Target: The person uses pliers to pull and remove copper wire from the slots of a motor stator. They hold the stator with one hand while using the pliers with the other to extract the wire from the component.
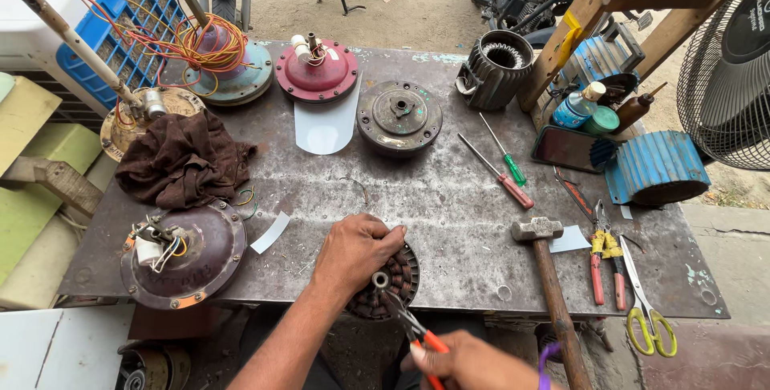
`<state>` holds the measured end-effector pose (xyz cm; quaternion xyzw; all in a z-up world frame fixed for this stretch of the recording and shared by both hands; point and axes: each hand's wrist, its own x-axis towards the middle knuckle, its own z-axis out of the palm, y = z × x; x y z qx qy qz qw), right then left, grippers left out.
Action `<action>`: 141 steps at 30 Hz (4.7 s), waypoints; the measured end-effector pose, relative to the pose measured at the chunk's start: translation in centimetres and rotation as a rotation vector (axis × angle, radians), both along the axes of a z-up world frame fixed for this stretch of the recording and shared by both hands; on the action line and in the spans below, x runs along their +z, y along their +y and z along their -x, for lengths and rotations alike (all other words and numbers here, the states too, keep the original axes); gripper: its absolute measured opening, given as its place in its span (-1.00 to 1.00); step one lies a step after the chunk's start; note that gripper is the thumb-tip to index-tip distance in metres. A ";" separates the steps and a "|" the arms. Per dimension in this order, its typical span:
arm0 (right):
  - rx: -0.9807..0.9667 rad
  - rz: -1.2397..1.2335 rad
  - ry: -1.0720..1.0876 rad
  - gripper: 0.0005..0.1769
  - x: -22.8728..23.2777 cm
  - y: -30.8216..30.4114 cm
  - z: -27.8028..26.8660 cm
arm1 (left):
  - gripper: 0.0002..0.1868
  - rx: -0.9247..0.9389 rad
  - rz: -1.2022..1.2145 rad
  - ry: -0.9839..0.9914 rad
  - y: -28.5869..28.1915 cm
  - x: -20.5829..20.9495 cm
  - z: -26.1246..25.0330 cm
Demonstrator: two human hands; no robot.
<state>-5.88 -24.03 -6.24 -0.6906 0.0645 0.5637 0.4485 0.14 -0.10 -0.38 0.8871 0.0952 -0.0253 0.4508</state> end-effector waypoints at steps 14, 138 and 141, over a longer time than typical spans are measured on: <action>-0.286 -0.381 0.153 -0.66 -2.6 0.3 0.2 | -0.55 0.042 0.028 0.143 0.2 -0.2 -1.5; 0.085 0.349 -0.616 -0.59 0.4 0.7 0.4 | -0.61 -0.212 0.011 0.143 -0.9 0.9 -2.5; 0.082 0.253 -0.568 -0.39 -1.0 0.3 0.6 | -0.61 -0.227 -0.008 0.149 -1.0 1.0 -2.2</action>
